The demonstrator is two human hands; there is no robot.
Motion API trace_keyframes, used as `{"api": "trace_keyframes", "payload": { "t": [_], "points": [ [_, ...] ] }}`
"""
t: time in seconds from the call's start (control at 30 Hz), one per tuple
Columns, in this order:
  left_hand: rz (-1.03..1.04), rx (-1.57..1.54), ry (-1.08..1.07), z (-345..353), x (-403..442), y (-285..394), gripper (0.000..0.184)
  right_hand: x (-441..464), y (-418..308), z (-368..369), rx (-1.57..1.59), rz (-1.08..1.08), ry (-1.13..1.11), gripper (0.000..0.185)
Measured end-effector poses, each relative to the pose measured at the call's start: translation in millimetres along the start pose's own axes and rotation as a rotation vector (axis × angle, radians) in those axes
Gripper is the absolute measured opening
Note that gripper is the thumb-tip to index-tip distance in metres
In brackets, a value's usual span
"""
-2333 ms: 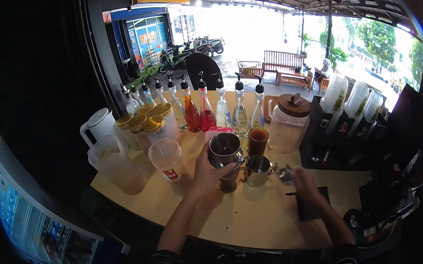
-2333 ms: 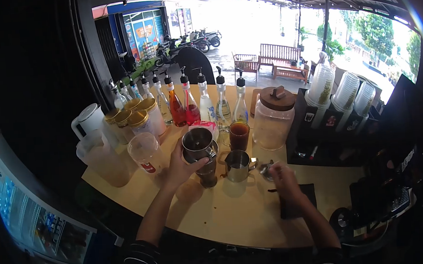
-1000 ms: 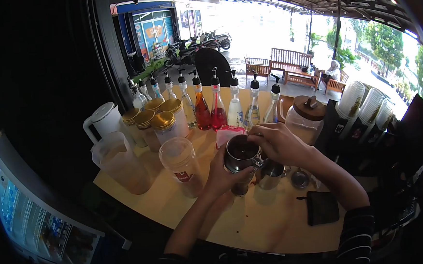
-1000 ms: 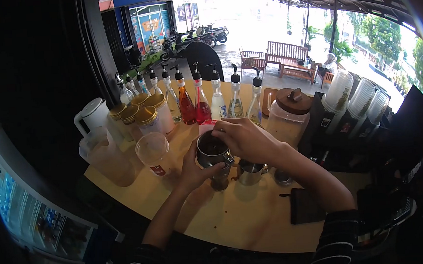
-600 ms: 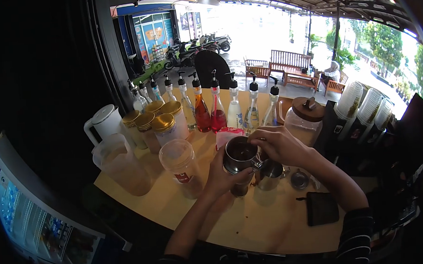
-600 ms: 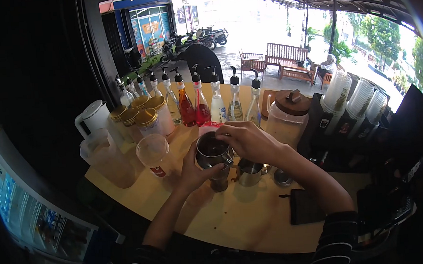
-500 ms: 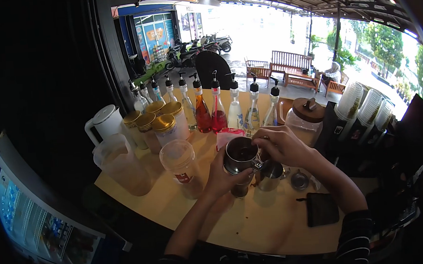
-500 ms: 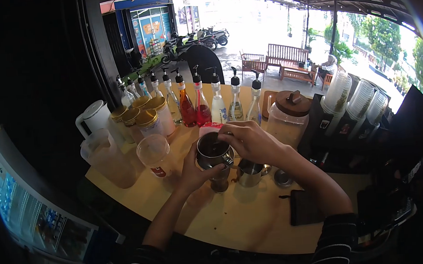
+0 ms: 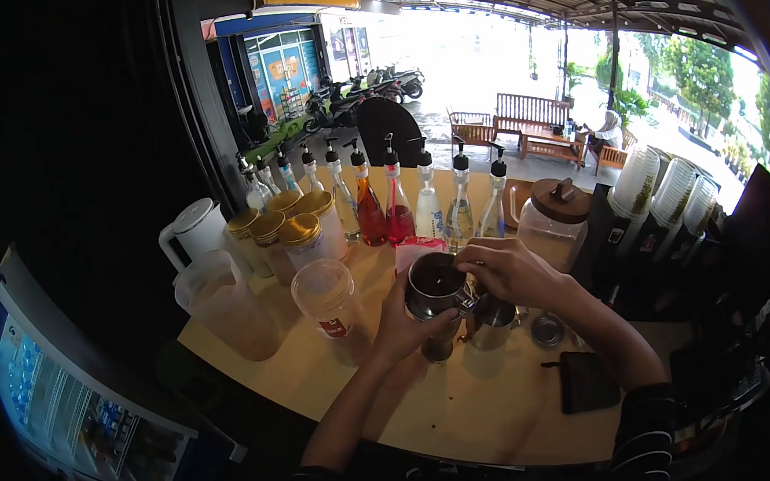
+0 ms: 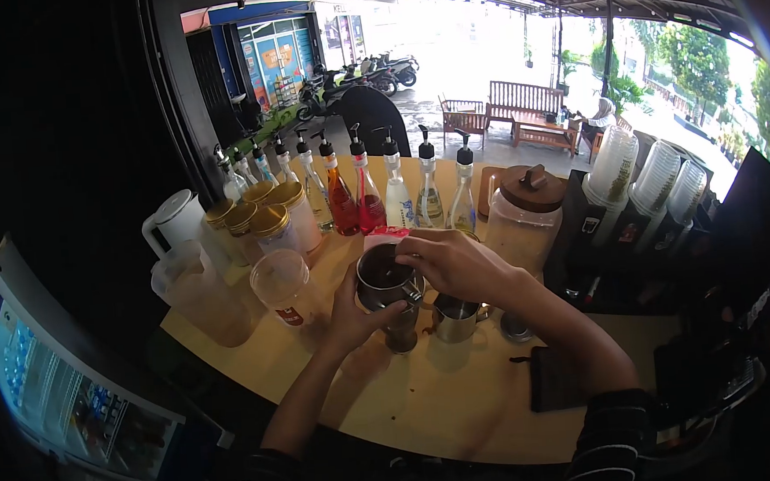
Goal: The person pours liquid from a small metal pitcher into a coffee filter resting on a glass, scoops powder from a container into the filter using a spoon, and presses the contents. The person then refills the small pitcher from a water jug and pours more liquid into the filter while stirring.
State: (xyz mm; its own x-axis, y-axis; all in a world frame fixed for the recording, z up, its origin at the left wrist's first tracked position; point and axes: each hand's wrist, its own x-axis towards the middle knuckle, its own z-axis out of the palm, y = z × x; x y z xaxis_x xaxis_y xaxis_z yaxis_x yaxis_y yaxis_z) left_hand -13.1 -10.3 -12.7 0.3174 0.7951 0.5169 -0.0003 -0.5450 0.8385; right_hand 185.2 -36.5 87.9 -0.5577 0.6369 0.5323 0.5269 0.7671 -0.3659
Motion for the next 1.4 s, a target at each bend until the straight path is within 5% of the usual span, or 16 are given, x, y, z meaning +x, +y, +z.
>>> {"api": "trace_keyframes", "payload": {
  "t": [0.33, 0.4, 1.03, 1.4],
  "points": [
    [0.013, 0.015, 0.033, 0.8, 0.7, -3.2, 0.076, -1.0, -1.9, 4.6, 0.017, -0.114, 0.032, 0.012],
    [0.024, 0.029, 0.04, 1.3, 0.1, -2.9, 0.074, 0.2, -11.1, -1.1, -0.005, 0.01, 0.001, 0.013],
    [-0.052, 0.114, -0.044, -8.9, 8.6, 4.4, 0.078, 5.9, -9.5, -0.3, 0.034, 0.0, -0.016, 0.013],
    [0.075, 0.074, 0.003, -6.8, 13.5, 18.3, 0.078, -5.4, -4.9, 1.7, -0.014, -0.018, 0.048, 0.016]
  ]
}}
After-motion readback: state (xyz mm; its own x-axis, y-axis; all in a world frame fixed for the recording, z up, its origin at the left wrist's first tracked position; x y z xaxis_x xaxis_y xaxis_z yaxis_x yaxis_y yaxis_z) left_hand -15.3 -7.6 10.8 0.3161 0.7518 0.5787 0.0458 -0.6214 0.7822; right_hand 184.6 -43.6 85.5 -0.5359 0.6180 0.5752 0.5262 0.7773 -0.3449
